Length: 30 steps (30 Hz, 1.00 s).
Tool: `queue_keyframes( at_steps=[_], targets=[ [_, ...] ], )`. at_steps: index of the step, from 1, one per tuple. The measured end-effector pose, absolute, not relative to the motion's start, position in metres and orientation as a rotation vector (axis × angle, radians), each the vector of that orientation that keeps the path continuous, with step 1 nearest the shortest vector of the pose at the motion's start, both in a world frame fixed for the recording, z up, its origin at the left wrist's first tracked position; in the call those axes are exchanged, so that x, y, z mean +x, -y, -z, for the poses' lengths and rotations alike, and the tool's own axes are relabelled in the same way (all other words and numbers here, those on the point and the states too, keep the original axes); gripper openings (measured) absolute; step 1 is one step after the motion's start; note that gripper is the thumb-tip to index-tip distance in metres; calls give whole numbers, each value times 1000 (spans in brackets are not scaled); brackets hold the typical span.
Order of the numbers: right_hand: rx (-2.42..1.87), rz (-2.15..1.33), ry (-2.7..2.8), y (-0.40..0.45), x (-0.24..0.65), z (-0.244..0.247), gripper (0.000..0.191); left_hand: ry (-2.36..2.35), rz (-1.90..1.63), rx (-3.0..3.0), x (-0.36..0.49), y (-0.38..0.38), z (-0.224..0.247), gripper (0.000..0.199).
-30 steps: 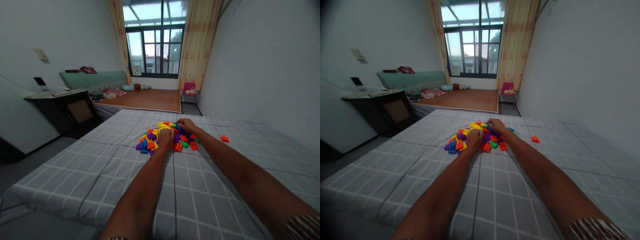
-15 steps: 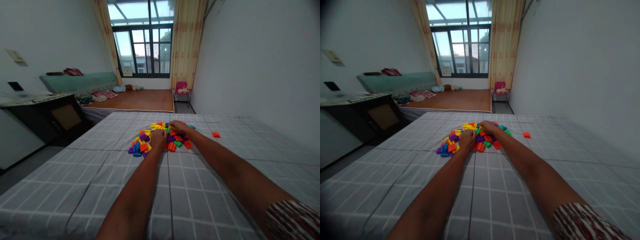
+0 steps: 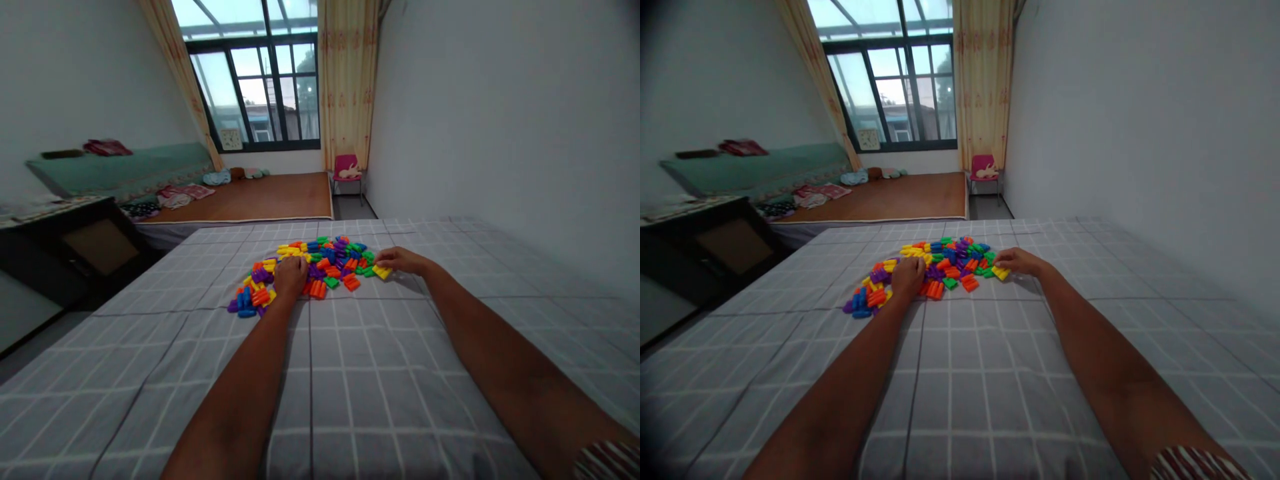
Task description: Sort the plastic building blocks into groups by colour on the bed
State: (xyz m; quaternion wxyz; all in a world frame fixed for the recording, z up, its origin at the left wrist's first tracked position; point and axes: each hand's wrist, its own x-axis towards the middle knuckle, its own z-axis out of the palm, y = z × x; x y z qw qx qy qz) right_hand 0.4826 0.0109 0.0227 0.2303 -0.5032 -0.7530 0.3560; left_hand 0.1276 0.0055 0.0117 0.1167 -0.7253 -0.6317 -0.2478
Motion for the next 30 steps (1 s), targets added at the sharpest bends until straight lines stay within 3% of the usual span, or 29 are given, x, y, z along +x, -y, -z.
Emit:
queue_keyframes(
  at_steps=[4, 6, 9, 12, 15, 21, 26, 30],
  targets=[
    [-1609, -398, 2077, -13, 497, -20, 34, 1839, 719, -2122, 126, -7, -11, 44],
    [-1716, -286, 2125, -13, 496, -21, 33, 1850, 704, -2114, 125, -8, -10, 44],
    [-1750, -363, 2313, -11, 488, -20, 39, 1861, 681, -2105, 125, -9, -10, 43],
    [-1700, -476, 2365, -10, 490, -22, 32, 1832, 660, -2115, 124, -8, -11, 43],
    [-1675, -443, 2113, -11, 517, -30, 27, 1822, 630, -2126, 124, -6, -13, 43],
    [-1735, -288, 1474, -17, 579, -42, 38, 1822, 631, -2143, 124, -6, -15, 42],
    [-1866, -212, 1679, -48, 574, -28, 32, 1828, 666, -2136, 124, -7, -13, 42],
    [-1946, -197, 1760, -74, 565, -10, 38, 1811, 667, -2146, 123, -7, -12, 41]
  ],
)
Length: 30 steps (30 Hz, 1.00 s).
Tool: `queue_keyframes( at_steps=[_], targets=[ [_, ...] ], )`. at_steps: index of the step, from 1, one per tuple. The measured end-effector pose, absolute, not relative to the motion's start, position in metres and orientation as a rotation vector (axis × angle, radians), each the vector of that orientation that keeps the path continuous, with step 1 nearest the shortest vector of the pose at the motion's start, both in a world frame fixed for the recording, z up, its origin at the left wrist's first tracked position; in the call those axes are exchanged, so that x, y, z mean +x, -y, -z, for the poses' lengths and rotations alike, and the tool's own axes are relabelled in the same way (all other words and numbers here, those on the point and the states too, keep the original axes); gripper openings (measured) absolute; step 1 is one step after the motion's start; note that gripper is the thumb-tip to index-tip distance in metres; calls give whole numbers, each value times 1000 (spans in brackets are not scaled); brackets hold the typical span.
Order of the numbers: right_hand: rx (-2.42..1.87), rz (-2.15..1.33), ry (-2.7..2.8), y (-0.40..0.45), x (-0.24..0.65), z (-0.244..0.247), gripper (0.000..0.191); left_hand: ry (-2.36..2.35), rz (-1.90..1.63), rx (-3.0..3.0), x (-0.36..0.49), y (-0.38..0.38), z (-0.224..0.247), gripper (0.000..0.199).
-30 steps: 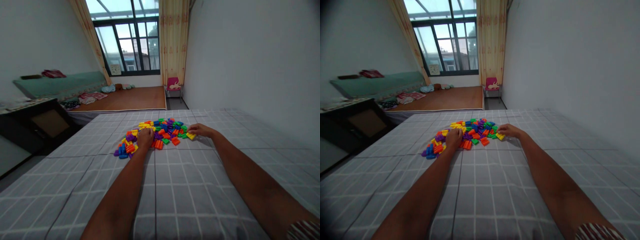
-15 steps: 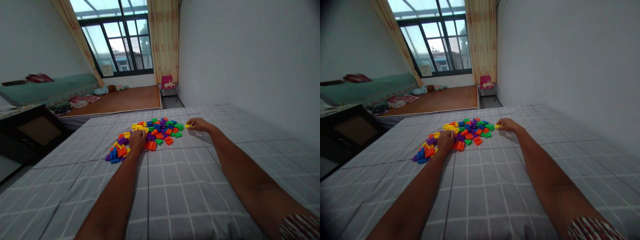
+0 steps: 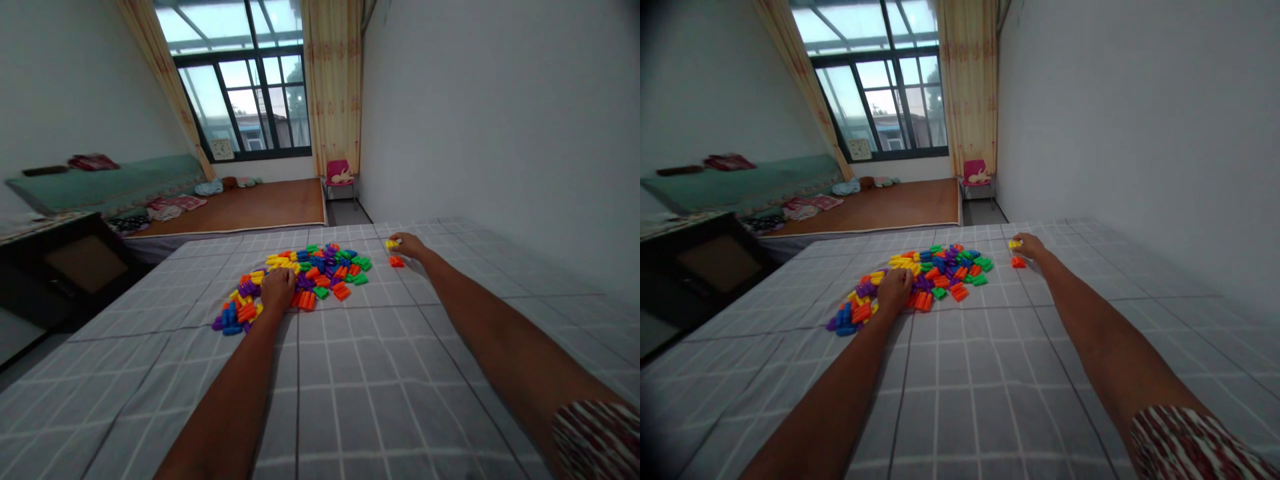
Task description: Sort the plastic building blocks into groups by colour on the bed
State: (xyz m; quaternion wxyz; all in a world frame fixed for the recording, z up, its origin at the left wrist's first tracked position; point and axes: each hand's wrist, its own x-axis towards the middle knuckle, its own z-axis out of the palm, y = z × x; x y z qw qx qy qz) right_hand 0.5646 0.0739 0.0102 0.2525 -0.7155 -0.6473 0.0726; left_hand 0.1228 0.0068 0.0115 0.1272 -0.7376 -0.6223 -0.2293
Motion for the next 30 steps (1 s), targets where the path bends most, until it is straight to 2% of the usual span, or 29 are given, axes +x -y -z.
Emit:
queue_keyframes(
  at_steps=[10, 16, 21, 25, 30],
  targets=[
    [-1750, -584, 1777, -91, 575, 8, 50, 1829, 644, -2177, 124, -4, -16, 41],
    [-1826, -520, 1891, -85, 573, 4, 37, 1825, 639, -2187, 124, -4, -15, 41],
    [-1824, -462, 1797, -77, 562, -16, 33, 1842, 656, -2186, 124, -3, -14, 42],
    [-1690, -371, 1959, -68, 512, -34, 27, 1898, 670, -2177, 126, -1, -17, 47],
    [-1550, -269, 2313, -47, 432, -33, 30, 1956, 663, -2216, 129, 2, -24, 47]
  ],
)
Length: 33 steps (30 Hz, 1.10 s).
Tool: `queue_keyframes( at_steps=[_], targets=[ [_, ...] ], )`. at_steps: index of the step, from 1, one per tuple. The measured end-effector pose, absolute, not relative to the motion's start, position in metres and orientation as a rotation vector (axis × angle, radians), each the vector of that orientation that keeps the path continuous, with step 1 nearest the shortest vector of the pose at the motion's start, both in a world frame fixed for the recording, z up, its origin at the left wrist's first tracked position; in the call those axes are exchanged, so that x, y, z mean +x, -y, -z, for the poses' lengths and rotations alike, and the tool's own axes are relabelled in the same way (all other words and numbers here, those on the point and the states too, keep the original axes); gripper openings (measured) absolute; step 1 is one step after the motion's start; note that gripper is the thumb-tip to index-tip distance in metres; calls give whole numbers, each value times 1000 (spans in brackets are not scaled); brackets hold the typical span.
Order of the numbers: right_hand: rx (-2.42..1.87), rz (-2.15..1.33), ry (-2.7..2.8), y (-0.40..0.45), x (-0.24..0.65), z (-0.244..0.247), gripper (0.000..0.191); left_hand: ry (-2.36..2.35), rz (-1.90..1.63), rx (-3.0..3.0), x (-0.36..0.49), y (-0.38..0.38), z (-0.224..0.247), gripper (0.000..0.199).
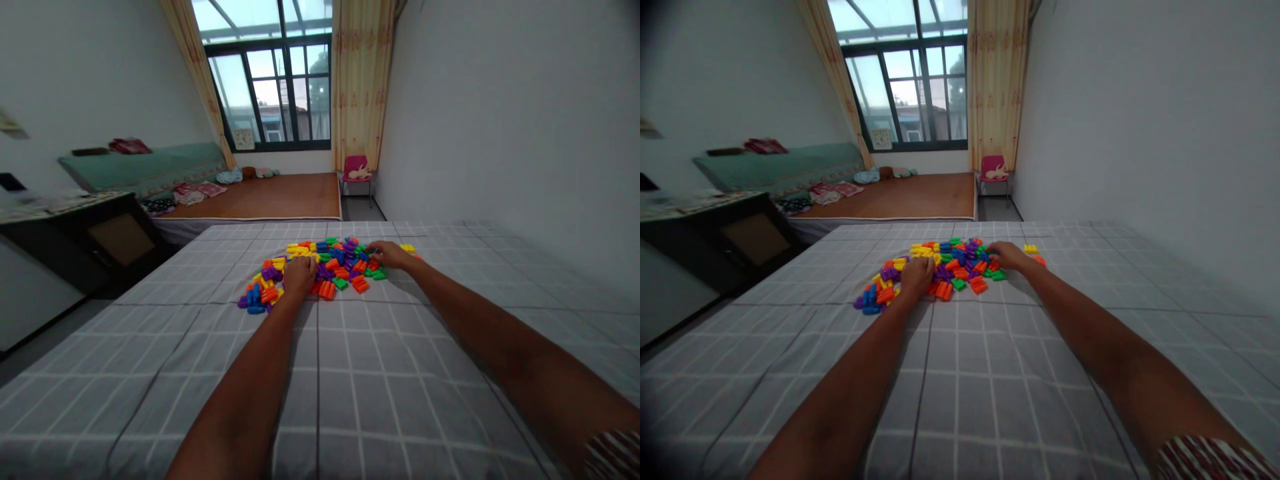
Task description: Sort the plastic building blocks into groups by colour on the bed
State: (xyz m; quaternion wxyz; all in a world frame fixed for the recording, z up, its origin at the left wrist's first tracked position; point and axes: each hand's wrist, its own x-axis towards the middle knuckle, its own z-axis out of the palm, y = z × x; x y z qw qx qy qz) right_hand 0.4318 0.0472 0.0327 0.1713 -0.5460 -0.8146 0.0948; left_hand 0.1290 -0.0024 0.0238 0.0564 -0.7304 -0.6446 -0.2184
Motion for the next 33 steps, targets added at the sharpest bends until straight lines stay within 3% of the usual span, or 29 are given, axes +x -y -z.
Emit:
queue_keyframes(
  at_steps=[6, 10, 15, 19, 22, 27, 33],
  targets=[
    [-1497, -311, 2338, -31, 402, -28, 30, 2063, 870, -2205, 123, -3, -43, 37],
    [-1513, -405, 2247, -32, 418, -25, 27, 1810, 983, -2228, 130, 7, -58, 30],
    [-1552, -506, 2013, -38, 443, -9, 21, 1105, 460, -2838, 191, 42, -56, 24],
    [-1521, -510, 1953, -36, 447, 5, 33, 759, 217, -3001, 227, 61, -35, 22],
    [-1492, -453, 1970, -32, 445, 11, 40, 674, 295, -3057, 226, 63, -17, 21],
    [-1526, -304, 2001, -26, 448, 15, 31, 765, 600, -3152, 216, 58, 2, 24],
    [-1523, -52, 1977, -25, 452, 15, 33, 800, 655, -3247, 214, 56, 3, 24]
  ],
)
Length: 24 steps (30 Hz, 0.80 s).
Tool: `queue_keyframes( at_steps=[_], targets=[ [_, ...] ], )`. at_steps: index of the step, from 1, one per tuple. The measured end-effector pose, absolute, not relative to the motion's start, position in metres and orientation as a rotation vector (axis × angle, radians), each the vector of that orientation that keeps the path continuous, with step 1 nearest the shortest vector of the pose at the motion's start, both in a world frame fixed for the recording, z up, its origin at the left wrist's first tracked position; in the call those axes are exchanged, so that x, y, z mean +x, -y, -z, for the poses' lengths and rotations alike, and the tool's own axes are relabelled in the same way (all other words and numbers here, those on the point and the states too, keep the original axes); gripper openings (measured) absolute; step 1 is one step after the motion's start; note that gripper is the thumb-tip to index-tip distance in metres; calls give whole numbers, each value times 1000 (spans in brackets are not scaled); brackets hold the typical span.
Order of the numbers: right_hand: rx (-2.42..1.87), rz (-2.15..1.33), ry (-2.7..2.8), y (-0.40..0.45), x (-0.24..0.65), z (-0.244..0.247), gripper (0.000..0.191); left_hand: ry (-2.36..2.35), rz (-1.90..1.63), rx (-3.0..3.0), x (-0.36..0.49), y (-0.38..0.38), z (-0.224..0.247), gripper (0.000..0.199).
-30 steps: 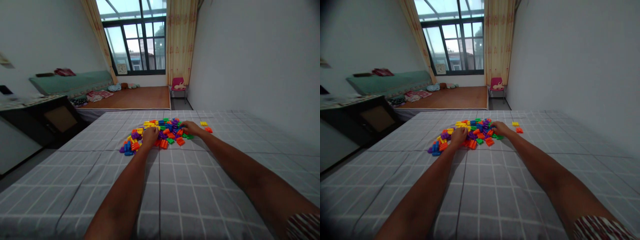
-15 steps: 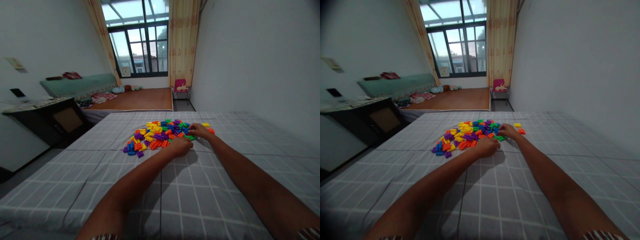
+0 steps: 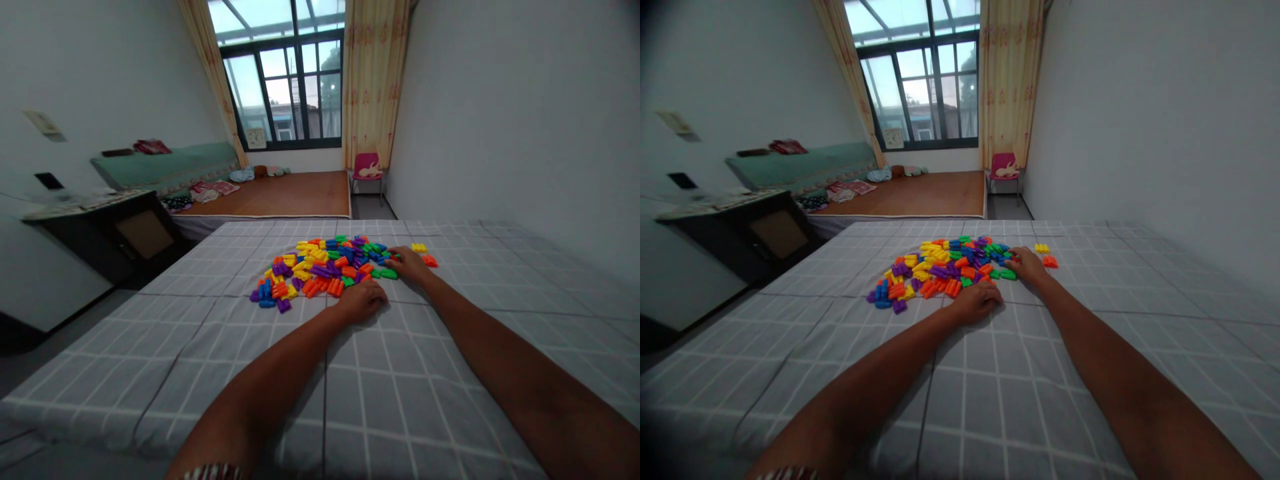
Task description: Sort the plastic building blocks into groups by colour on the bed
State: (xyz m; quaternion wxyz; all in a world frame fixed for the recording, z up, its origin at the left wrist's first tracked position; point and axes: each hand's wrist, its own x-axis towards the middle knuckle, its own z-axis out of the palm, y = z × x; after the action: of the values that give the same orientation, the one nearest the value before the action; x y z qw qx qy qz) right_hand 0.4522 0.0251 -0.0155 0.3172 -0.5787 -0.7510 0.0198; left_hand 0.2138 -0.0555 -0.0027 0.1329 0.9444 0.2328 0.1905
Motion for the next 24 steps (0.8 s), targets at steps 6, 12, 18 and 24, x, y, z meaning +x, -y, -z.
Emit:
queue_keyframes(
  at_steps=[6, 12, 18, 24],
  targets=[
    [-1537, -106, 2015, -19, 449, 6, 30, -788, -562, 2794, 202, 56, 3, 23],
    [-1499, -279, 2124, -14, 437, -1, 28, -885, -568, 2776, 198, 53, 1, 23],
    [-1485, -278, 2020, -19, 445, 6, 28, -1054, -555, 2741, 200, 54, -1, 22],
    [-1268, -379, 2310, -16, 434, 8, 40, -1267, -608, 2711, 199, 51, -2, 25]
  ],
)
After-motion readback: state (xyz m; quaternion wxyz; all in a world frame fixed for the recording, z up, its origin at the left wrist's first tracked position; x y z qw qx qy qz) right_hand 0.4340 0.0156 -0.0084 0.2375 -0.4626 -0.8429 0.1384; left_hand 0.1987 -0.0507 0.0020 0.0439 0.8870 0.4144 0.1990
